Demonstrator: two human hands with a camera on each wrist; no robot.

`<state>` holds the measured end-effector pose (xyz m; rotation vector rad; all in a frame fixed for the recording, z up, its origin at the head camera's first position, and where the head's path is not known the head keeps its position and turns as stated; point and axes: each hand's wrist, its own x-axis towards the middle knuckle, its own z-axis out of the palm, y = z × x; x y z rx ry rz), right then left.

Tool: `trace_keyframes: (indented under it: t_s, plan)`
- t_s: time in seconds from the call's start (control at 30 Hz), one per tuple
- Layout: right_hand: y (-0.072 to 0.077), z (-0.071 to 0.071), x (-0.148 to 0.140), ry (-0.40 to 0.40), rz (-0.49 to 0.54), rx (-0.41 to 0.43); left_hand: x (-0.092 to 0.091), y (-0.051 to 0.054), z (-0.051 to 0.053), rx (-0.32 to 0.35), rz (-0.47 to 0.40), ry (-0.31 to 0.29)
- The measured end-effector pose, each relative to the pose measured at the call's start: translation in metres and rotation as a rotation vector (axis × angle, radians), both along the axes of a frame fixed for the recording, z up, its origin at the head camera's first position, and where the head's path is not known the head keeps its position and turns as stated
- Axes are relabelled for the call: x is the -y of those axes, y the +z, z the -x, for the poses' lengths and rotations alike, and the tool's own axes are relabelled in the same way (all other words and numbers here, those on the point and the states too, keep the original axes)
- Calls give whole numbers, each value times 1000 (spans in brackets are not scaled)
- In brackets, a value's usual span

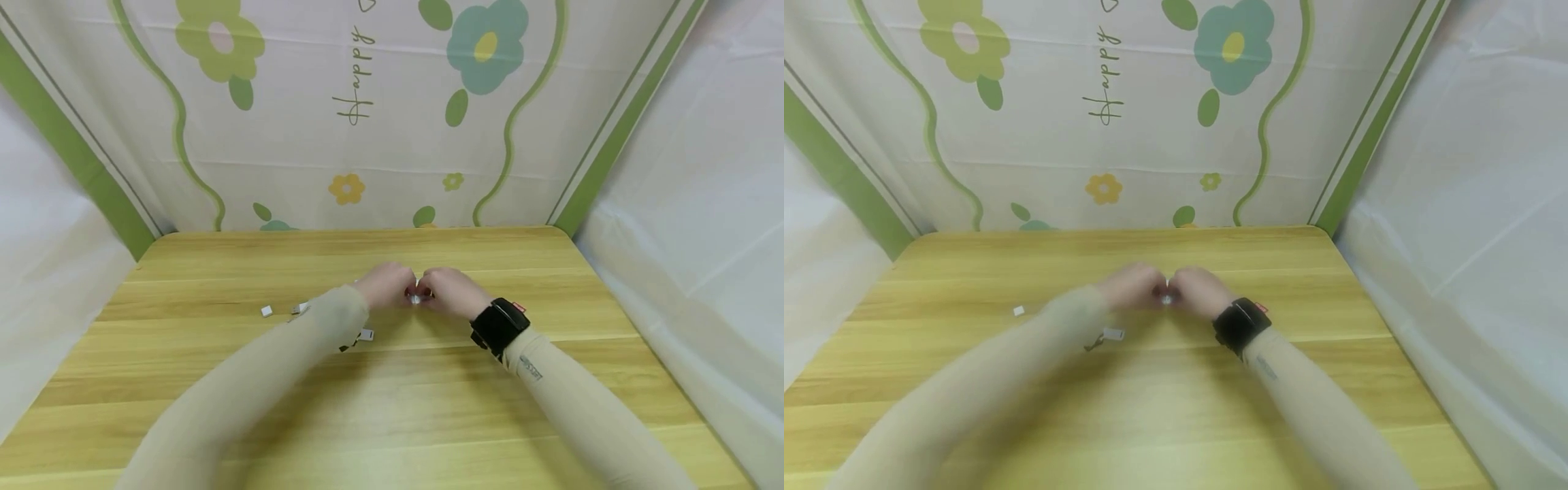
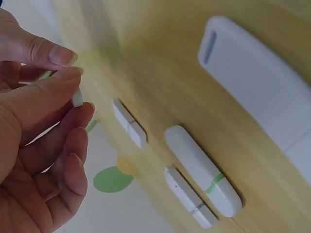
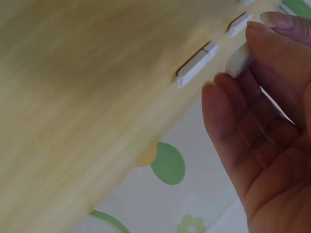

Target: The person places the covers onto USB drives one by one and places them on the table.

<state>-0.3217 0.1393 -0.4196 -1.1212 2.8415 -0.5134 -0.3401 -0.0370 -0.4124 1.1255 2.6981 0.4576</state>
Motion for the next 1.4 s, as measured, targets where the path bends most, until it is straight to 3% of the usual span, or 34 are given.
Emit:
trace_keyframes:
  t_s: [0.23, 0.57, 0.77, 0.93, 1.03, 1.23, 1.4]
  plan:
    - [-13, 20, 7, 14, -15, 76, -2, -14, 16, -17, 86, 17]
    - [-22, 36, 12, 17, -51, 124, -2, -21, 24, 53, 125, 72]
    - [-19, 38, 17, -62, -82, 166, -2, -19, 23, 59, 119, 90]
    - [-17, 37, 21, -111, -101, 161, -5, -23, 23, -4, 135, 55]
    - [-21, 37, 20, -112, -94, 143, -7, -27, 24, -27, 143, 55]
    - [-27, 38, 20, -95, -99, 111, -7, -27, 22, 22, 139, 75]
    - [-25, 35, 19, -96, -97, 116, -9, -28, 20, -15, 142, 66]
